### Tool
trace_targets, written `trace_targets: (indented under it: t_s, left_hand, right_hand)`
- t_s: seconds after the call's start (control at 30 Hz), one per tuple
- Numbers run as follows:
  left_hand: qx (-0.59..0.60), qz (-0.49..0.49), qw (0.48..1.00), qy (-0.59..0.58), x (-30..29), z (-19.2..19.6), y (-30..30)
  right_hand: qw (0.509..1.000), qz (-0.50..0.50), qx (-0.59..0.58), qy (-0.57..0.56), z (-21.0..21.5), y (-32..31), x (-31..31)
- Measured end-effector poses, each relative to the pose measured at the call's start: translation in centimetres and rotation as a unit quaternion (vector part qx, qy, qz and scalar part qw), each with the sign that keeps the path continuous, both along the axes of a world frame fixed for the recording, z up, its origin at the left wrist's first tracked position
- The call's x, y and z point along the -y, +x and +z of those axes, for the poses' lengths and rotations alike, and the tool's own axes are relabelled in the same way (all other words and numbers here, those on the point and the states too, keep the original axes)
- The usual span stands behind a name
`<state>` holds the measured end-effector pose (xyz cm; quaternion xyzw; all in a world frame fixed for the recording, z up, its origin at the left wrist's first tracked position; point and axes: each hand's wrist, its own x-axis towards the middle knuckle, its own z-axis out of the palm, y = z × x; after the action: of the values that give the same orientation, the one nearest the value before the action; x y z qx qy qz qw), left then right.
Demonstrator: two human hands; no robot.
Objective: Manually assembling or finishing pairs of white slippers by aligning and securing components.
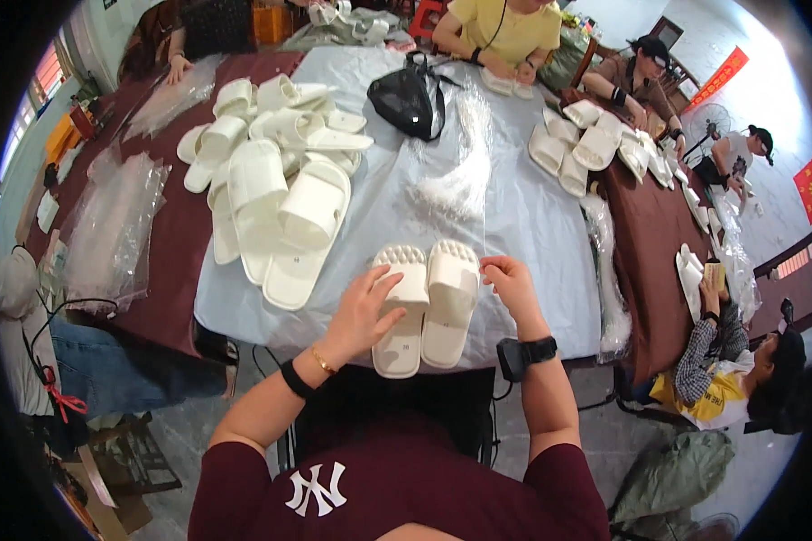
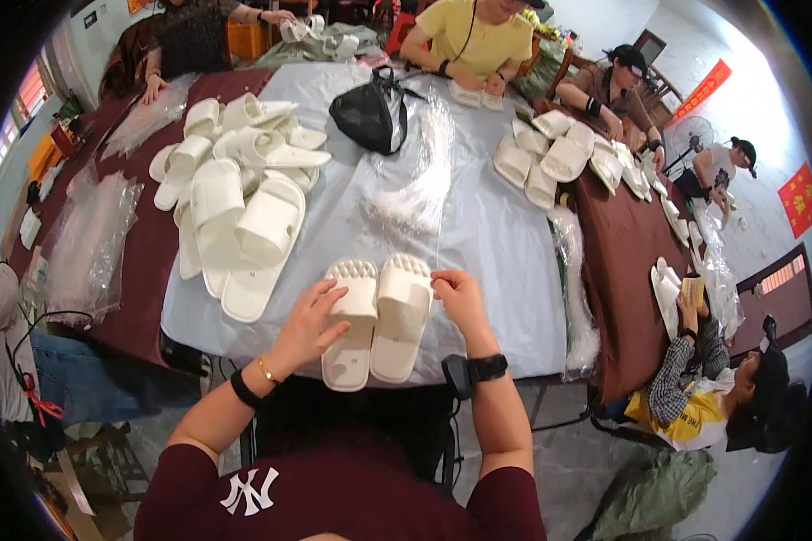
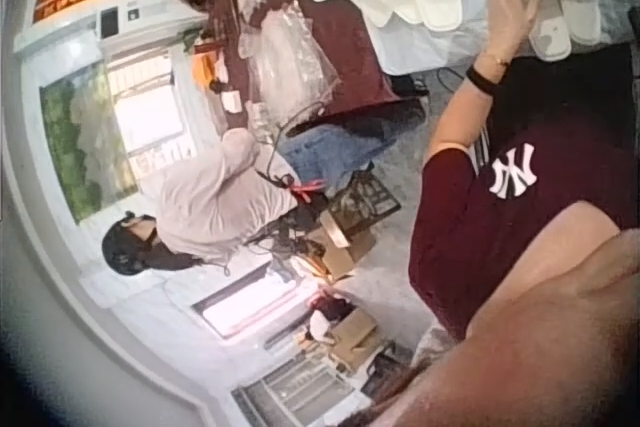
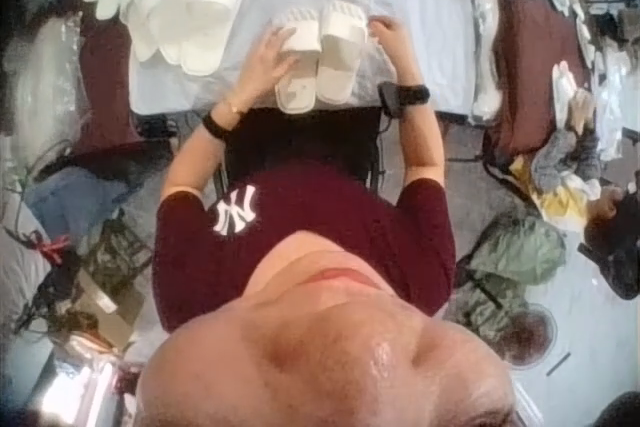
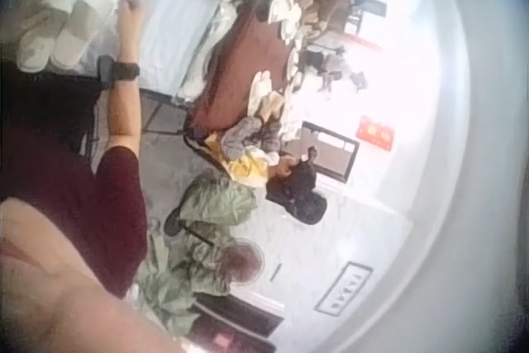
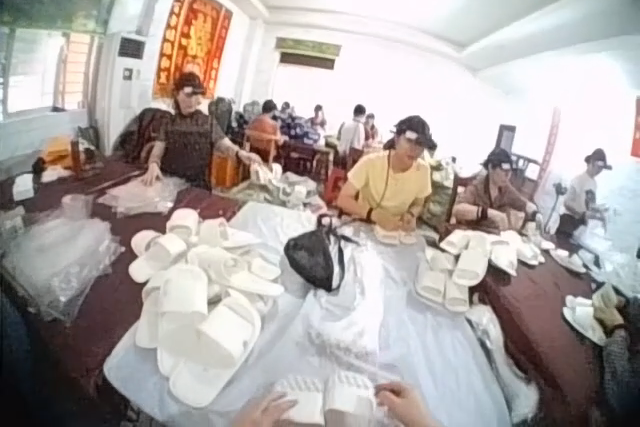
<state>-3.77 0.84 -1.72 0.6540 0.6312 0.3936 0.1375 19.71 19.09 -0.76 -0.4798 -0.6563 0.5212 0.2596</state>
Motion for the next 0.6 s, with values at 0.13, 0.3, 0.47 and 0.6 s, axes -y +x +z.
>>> trace_targets:
  t_s: [0.13,0.3,0.47,0.6]
  left_hand:
    - [0.032,-0.098,0.994,0.021,-0.2,2.7,2.0]
    - [0.044,-0.249,0.966,0.062,-0.4,0.5,4.4]
    - [0.09,-0.248,0.965,0.002,0.2,0.0,4.4]
    - [0.305,-0.261,0.899,-0.177,1.1,2.1,3.3]
  right_hand:
    - [0.996,0.06,0.005,-0.069,2.4,1.5,6.7]
    - [0.959,0.246,-0.042,-0.134,4.3,0.7,12.0]
    - [0.972,0.192,-0.083,-0.112,3.5,0.8,10.9]
    - [0.971,0.193,0.0,0.138,3.5,0.0,10.0]
